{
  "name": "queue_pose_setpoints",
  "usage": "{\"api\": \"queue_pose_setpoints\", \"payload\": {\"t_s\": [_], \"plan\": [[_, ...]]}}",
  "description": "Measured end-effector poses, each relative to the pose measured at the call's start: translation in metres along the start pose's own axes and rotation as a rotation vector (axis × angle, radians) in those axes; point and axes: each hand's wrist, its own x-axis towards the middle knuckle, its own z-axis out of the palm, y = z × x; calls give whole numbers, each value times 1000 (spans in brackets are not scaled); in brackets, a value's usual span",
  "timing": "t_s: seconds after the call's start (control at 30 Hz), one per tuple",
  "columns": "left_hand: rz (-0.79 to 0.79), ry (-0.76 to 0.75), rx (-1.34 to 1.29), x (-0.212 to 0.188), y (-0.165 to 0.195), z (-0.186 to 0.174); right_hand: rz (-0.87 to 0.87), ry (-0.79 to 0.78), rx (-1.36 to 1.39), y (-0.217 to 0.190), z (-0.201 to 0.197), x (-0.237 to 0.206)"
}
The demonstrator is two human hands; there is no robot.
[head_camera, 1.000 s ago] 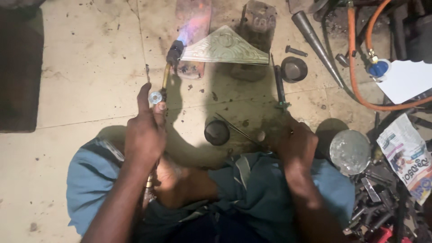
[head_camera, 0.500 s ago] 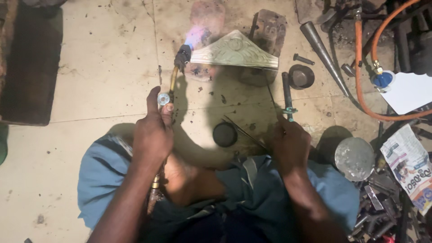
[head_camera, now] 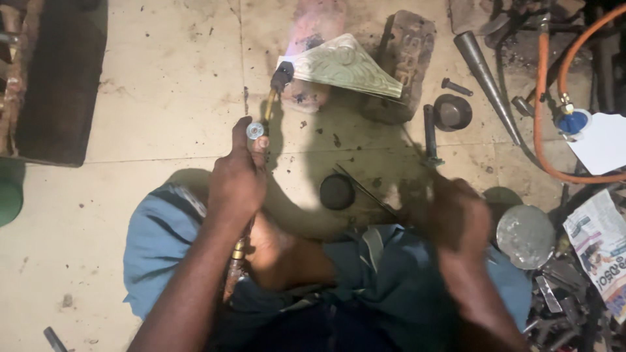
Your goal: The person sits on the workshop floor holding a lit blowtorch in one hand and a thin metal rod in the other, repeatedly passing the rod through the flame to heat it, occasionally dipping the rod into a small container and repositioning the torch.
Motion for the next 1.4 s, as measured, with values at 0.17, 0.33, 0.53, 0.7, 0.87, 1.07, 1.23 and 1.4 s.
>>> {"api": "queue_pose_setpoints", "payload": {"t_s": [0.17, 0.33, 0.53, 0.7, 0.87, 1.07, 1.23, 1.4], "plan": [[-48, -8, -46, -2, 2, 0, -53, -44, -99, 26, -34, -5], [-87, 19, -325, -12, -1, -14, -225, -74, -33, -15, 27, 14], [-439, -191, -1044, -33, -51, -61, -226, 66, 183, -67, 68, 28], [-391, -340, -1431, -41, -90, -67, 31, -203, 31, -81, 71, 27], [-395, -422, -1378, -35, -90, -42, 126, -289, -32, -84, 72, 26], [-392, -495, -1238, -22, -71, -25, -36, -241, 0, -82, 75, 16], [-446, -473, -1326, -18, -78, -26, -114, -275, 65, -66, 82, 14], [-445, -447, -1304, -17, -82, -25, -253, -256, 46, -41, 79, 24]]}}
